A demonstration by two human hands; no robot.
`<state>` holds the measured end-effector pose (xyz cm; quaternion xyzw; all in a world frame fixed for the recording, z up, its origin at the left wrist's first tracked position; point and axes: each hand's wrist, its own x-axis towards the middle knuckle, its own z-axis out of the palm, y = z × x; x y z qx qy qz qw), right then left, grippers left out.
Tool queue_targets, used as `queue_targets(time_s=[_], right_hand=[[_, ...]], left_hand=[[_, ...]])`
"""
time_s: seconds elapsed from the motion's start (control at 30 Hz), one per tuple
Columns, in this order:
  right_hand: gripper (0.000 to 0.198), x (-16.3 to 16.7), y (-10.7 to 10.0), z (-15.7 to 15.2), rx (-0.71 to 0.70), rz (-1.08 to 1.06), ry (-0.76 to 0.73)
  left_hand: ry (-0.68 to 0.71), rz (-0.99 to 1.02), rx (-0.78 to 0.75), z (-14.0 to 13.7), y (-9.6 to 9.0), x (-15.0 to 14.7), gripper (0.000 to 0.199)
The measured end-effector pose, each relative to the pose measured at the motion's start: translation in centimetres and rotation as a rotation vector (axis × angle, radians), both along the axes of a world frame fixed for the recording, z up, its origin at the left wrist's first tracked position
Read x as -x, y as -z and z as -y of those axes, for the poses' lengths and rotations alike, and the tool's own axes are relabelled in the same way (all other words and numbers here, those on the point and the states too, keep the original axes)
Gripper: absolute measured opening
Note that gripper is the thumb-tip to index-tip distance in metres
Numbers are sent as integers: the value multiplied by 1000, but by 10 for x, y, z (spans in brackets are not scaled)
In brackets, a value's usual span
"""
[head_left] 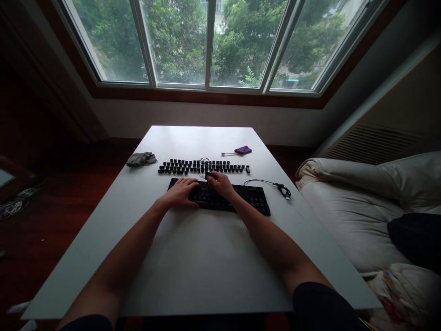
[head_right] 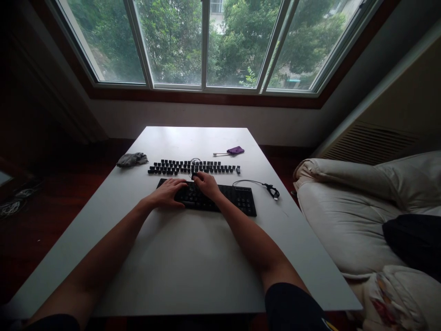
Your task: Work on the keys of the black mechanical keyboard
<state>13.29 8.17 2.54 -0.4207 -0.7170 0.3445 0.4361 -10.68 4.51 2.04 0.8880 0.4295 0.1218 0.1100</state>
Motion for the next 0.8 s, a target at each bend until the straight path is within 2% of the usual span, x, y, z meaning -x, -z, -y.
queue_targets(time_s=[0.27, 0.57, 0.67, 0.8], right_hand=[[16, 6, 14, 3, 17, -50, -21], [17, 10, 24, 1, 9, 61, -104], [16, 11, 21, 5, -59, 160, -161], [10, 12, 17, 14, -229, 281, -219]], left_hand=[[-16, 11, -4, -3, -3, 10, 86], [-2, 32, -21, -2, 0, 9, 88], [0, 34, -19, -3, 2, 10, 89], [-3, 50, -18, -5, 4, 11, 89]])
